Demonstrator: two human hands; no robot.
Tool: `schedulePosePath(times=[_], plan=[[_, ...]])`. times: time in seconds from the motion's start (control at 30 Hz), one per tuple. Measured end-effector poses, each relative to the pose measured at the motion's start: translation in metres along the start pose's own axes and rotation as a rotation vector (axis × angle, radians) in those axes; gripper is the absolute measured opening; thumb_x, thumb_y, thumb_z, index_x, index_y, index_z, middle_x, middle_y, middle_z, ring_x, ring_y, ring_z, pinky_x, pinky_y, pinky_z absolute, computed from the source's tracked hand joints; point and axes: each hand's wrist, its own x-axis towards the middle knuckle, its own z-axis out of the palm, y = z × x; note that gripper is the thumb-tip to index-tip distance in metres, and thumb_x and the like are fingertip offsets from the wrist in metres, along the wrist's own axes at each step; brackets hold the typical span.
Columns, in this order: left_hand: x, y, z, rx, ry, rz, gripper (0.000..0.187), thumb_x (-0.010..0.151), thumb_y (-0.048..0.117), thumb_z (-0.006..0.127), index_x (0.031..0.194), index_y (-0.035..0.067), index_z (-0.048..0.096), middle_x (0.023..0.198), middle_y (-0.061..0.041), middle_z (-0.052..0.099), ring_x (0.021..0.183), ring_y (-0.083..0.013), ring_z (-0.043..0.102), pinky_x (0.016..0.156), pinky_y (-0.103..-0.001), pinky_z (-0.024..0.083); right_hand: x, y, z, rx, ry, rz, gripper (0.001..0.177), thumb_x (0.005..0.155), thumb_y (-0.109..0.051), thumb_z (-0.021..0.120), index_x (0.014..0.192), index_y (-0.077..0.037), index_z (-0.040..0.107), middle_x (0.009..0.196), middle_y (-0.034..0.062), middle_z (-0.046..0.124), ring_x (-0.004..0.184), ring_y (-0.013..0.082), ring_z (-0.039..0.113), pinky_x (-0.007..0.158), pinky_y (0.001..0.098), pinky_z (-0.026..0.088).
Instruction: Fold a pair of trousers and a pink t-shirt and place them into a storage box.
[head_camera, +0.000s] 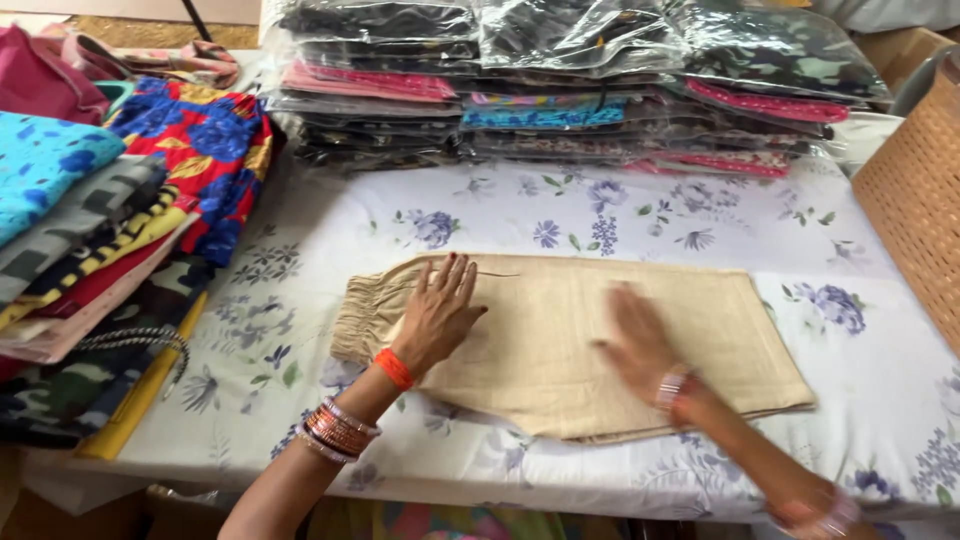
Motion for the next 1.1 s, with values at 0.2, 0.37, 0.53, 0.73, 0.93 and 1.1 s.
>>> schedulePosePath(times=[0.2,0.37,0.53,0.73,0.93,1.1], plan=[[-0.006,-0.027,-0.007,0.219,-0.293,-0.156,0.079,0.094,0.073,0.024,0.158,0.027,0.022,0.167,-0.005,0.025,0.150,-0.0276,0.021,0.115,-0.071,0.005,0.075,-0.058,0.058,0.054,-0.170,-0.213,0.084,0.100,-0.049,0.047,0.158,0.002,0.014,0.168,0.0208,0.015,0.155,0.0318,0.012,0.124,0.0456,0.008],[-0.026,-0.070,-0.025,0.235,-0.282,-0.243,0.079,0.095,0.074,0.027,0.160,0.030,0.027,0.163,-0.006,0.034,0.148,-0.0301,0.032,0.113,-0.072,0.015,0.062,0.095,0.029,-0.105,-0.154,0.185,0.082,0.101,-0.055,0.039,0.157,0.003,0.022,0.167,0.0224,0.022,0.155,0.0334,0.018,0.125,0.0466,0.014],[-0.031,-0.066,-0.028,0.204,-0.259,-0.300,0.075,0.098,0.071,0.028,0.161,0.030,0.031,0.162,-0.005,0.038,0.149,-0.0322,0.036,0.114,-0.071,0.019,-0.014,0.191,-0.034,-0.127,-0.143,0.688,0.080,0.101,-0.053,0.027,0.160,0.000,0.011,0.169,0.0165,0.010,0.157,0.0284,0.008,0.124,0.0543,0.005],[-0.023,-0.053,-0.041,0.403,-0.265,-0.239,0.077,0.096,0.073,0.026,0.160,0.030,0.028,0.162,-0.005,0.032,0.149,-0.0332,0.030,0.112,-0.075,0.010,-0.021,0.173,-0.040,-0.254,-0.206,0.866,0.070,0.106,-0.051,0.024,0.162,-0.011,0.012,0.172,0.0110,0.004,0.159,0.0274,-0.001,0.127,0.0547,-0.004],[-0.009,0.033,-0.033,0.181,-0.105,-0.030,0.092,0.093,0.075,0.033,0.158,0.010,0.026,0.166,-0.020,0.022,0.153,-0.0351,0.022,0.114,-0.075,0.014,0.026,0.023,0.008,-0.355,-0.059,0.481,0.087,0.101,-0.052,0.044,0.159,0.002,0.009,0.168,0.0213,0.007,0.156,0.0335,0.004,0.124,0.0510,0.001],[-0.053,0.098,0.002,-0.273,-0.153,0.119,0.097,0.100,0.071,0.038,0.162,-0.001,0.019,0.161,-0.030,0.018,0.152,-0.0459,0.017,0.118,-0.066,0.011,0.020,-0.096,0.021,-0.266,-0.323,-0.219,0.080,0.103,-0.048,0.044,0.157,0.002,0.014,0.167,0.0232,0.012,0.157,0.0352,0.011,0.127,0.0483,0.003]])
